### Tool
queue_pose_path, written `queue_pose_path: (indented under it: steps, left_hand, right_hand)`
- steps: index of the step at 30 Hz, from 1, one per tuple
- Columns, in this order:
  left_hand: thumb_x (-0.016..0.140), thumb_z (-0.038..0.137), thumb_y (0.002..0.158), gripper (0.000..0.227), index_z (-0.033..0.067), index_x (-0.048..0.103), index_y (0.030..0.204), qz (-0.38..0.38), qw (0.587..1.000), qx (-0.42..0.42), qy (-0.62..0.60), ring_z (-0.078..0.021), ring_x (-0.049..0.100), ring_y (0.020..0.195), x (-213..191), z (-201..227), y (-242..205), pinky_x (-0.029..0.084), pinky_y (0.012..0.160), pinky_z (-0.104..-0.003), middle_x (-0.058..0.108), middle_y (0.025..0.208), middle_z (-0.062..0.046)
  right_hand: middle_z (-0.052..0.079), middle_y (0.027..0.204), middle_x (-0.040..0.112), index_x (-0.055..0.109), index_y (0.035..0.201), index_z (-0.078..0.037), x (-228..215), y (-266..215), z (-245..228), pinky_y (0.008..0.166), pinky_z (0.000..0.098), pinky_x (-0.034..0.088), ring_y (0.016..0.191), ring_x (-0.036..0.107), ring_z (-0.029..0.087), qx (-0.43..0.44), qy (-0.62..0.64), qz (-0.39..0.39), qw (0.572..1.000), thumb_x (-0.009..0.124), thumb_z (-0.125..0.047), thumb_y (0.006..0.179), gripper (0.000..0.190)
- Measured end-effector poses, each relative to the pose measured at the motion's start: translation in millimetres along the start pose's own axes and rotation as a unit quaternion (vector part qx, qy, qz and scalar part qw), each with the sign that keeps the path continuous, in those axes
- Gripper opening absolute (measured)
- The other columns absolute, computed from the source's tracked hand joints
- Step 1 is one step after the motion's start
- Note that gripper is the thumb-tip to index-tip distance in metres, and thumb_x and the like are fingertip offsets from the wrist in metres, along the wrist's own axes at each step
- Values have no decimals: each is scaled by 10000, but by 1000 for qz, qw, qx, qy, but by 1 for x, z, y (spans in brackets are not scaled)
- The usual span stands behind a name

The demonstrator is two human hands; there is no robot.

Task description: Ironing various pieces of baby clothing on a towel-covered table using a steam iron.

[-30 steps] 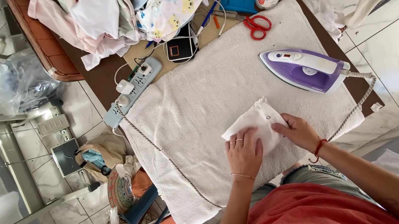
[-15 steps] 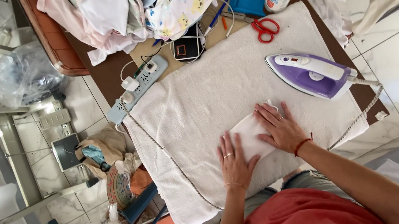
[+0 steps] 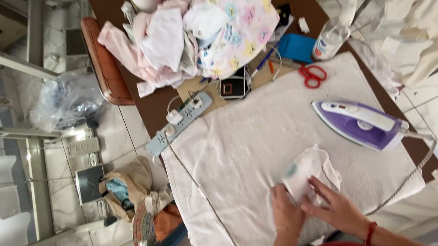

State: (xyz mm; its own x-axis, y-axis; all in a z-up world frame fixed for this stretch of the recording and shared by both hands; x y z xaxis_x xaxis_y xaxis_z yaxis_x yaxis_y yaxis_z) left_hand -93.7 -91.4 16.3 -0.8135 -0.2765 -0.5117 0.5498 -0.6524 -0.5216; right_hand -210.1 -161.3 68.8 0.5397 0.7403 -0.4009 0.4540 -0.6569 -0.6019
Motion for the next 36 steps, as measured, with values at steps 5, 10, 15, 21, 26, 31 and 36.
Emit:
queue_pose_path:
  steps: [5, 10, 15, 21, 26, 31, 36]
  left_hand:
    - [594, 170, 617, 881, 36, 109, 1341, -228, 923, 297, -83, -375, 12, 1303, -10, 102, -43, 194, 1030, -488, 69, 1429, -107]
    - [454, 163, 796, 338, 53, 433, 1115, -81, 915, 353, -178, -346, 275, 1242, -54, 139, -32, 229, 1013, -437, 386, 1259, -162]
    - [386, 443, 822, 654, 125, 153, 1344, -146, 959, 207, -126, -274, 37, 1328, -45, 134, -26, 111, 1037, -443, 85, 1437, -90]
    - [338, 454, 825, 599, 174, 206, 1338, -178, 967, 113, -146, -213, 91, 1324, -32, 89, -7, 152, 1041, -390, 201, 1418, -29]
    - [515, 157, 807, 212, 40, 611, 956, -26, 936, 68, -345, -138, 617, 834, -50, 57, 6, 483, 732, -224, 654, 927, -50]
    - [518, 228, 780, 297, 200, 533, 1075, -1, 998, 48, -27, -194, 444, 1121, -61, 17, 17, 410, 876, -361, 433, 1209, 1]
    - [558, 223, 724, 502, 235, 391, 1198, 30, 990, 15, 138, -248, 52, 1325, -71, 27, 50, 206, 1013, -429, 96, 1420, -51]
  right_hand:
    - [100, 833, 703, 713, 904, -37, -27, -3, -5, 682, 285, 462, 787, 609, 155, 210, 306, 120, 921, 714, -178, 634, 305]
    - [179, 934, 613, 570, 1011, 24, -58, -5, -37, 670, 414, 466, 829, 562, 283, 163, 555, 108, 808, 587, -44, 721, 299]
    - [198, 1009, 574, 509, 1120, -9, -54, -18, -55, 696, 500, 459, 880, 522, 346, 220, 574, 43, 788, 609, -43, 604, 526]
    - [198, 1069, 546, 480, 1154, 17, -64, -26, -64, 762, 462, 431, 949, 493, 333, 262, 561, 79, 781, 563, -2, 656, 505]
    - [184, 1093, 554, 482, 1120, 42, -79, -14, -67, 759, 441, 438, 944, 513, 313, 248, 577, 94, 773, 538, -32, 692, 438]
    - [113, 1068, 573, 505, 1090, -23, -100, 20, -82, 717, 369, 452, 920, 530, 235, 194, 570, 143, 785, 565, -59, 702, 394]
    - [97, 1148, 530, 434, 1174, -63, -154, 73, -155, 825, 343, 455, 1024, 517, 225, 76, 577, 207, 787, 524, -58, 719, 463]
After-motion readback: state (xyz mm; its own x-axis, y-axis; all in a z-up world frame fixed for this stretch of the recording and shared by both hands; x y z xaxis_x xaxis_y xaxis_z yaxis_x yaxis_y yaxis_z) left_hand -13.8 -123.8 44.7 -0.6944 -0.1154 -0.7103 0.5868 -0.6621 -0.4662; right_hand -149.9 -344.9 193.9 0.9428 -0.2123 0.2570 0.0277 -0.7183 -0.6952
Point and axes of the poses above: each hand's wrist, its own y-axis towards the middle knuckle, its own x-axis out of the palm, z = x × y, the point moved 5 cm from there along y, towards the middle knuckle
